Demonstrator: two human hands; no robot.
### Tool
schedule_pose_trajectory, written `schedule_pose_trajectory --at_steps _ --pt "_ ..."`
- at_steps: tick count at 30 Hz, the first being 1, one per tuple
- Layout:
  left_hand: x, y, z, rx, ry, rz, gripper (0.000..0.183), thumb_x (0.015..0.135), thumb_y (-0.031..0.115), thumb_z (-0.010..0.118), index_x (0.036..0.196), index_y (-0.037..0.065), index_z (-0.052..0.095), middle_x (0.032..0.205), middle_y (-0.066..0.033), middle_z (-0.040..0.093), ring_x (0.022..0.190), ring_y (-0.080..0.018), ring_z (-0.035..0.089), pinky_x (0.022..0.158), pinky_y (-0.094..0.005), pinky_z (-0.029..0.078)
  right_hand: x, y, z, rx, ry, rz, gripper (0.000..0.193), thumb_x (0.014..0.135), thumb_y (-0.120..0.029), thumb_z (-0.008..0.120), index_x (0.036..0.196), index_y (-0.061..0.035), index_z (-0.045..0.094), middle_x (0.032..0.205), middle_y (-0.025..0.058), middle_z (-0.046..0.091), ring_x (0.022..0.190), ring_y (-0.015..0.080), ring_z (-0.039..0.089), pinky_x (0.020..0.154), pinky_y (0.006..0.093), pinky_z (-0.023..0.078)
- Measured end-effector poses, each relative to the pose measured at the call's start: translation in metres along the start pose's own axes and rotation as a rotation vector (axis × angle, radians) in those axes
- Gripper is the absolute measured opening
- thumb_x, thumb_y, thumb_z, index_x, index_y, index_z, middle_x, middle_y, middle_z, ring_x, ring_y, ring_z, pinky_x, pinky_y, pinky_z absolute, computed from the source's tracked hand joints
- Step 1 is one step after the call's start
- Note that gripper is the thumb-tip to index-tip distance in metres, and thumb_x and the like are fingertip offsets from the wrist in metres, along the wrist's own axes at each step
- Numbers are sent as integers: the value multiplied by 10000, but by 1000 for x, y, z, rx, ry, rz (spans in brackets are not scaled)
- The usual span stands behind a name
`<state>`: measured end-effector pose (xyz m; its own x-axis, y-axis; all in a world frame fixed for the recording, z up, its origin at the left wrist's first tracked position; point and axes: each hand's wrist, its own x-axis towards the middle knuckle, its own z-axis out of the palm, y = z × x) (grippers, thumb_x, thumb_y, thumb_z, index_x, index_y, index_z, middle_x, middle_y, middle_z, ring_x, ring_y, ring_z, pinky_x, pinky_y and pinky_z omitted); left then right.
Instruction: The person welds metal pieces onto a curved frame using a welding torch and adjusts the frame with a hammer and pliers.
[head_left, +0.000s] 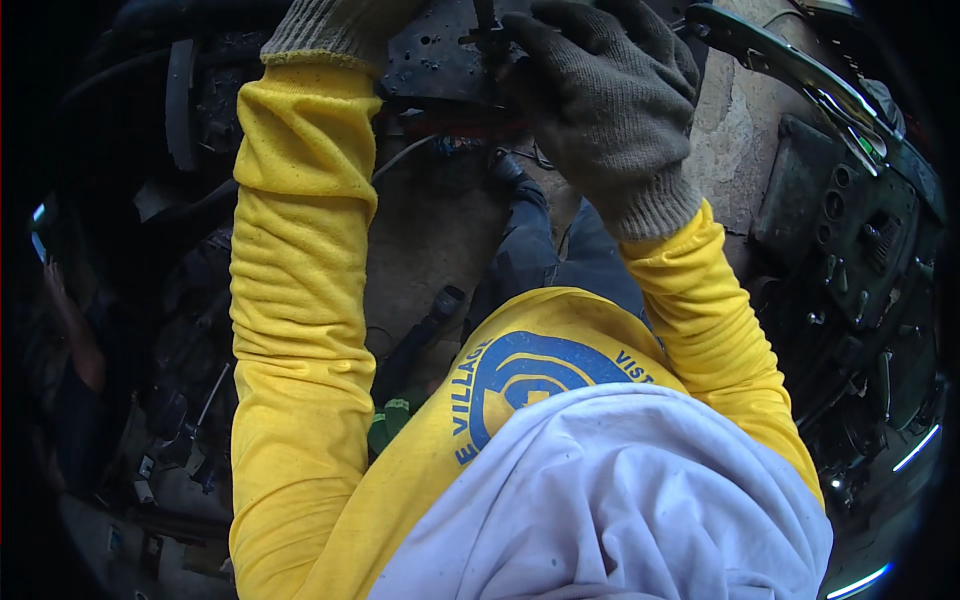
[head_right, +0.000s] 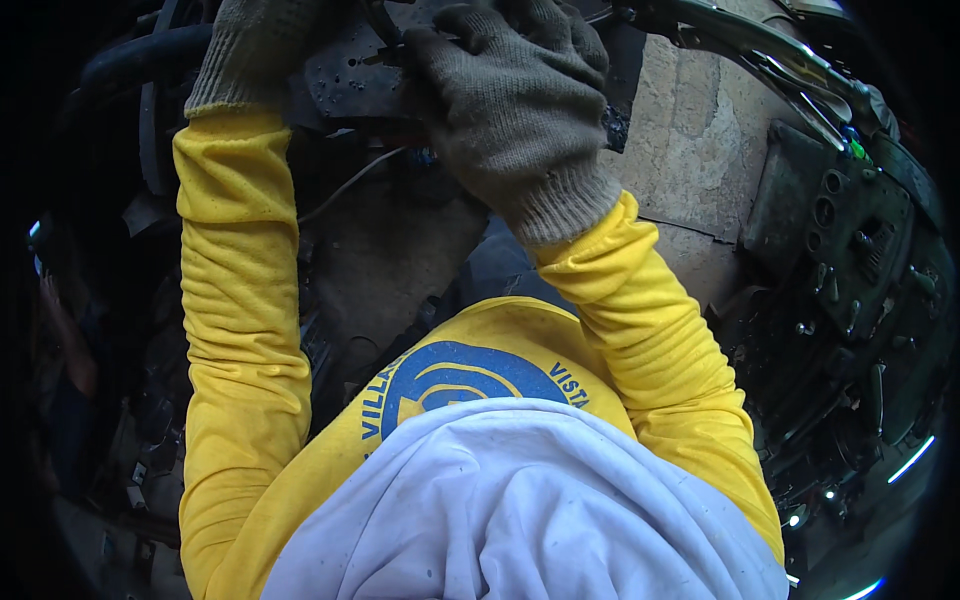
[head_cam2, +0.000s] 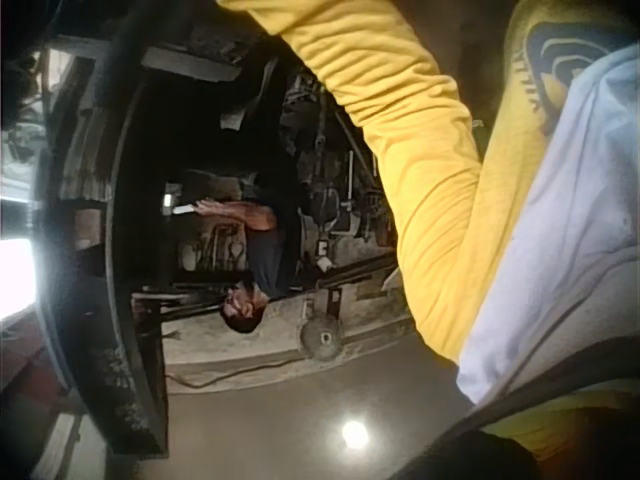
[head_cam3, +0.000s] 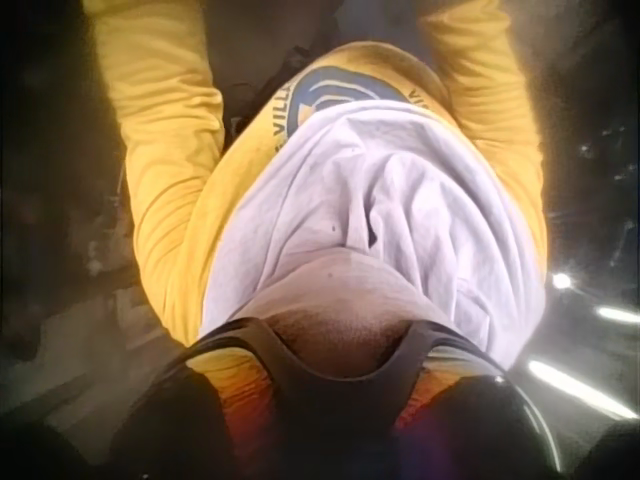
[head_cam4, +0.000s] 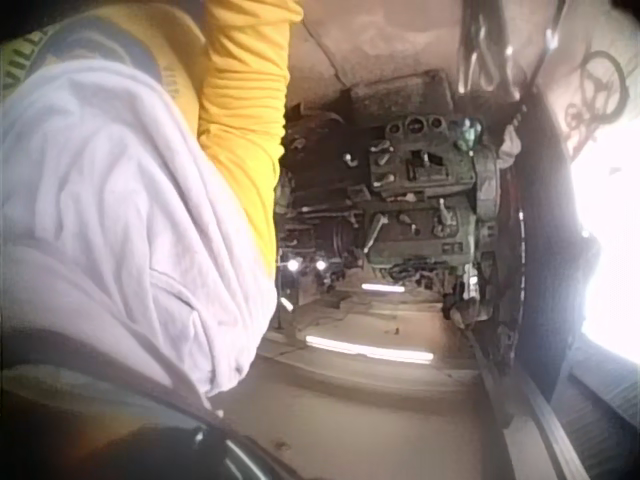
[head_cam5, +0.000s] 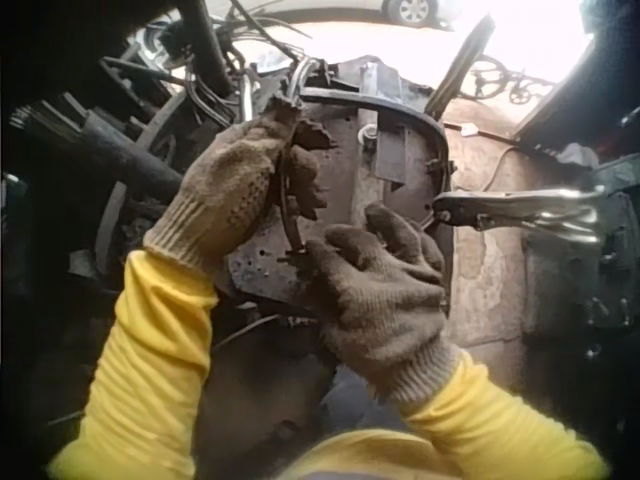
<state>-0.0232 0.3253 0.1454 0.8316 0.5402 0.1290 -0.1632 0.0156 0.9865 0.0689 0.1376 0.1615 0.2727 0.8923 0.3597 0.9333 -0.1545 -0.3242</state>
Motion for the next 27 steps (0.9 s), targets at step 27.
schedule_pose_trajectory --at_steps 27 --pt "-6 5 -5 -30 38 -64 352 1072 277 470 1153 -22 637 915 -107 708 776 -191 688 734 -315 569 13 14 32 203 233 -229 224 664 -151 803 881 -176 750 895 10 717 886 309 664 816 421 525"
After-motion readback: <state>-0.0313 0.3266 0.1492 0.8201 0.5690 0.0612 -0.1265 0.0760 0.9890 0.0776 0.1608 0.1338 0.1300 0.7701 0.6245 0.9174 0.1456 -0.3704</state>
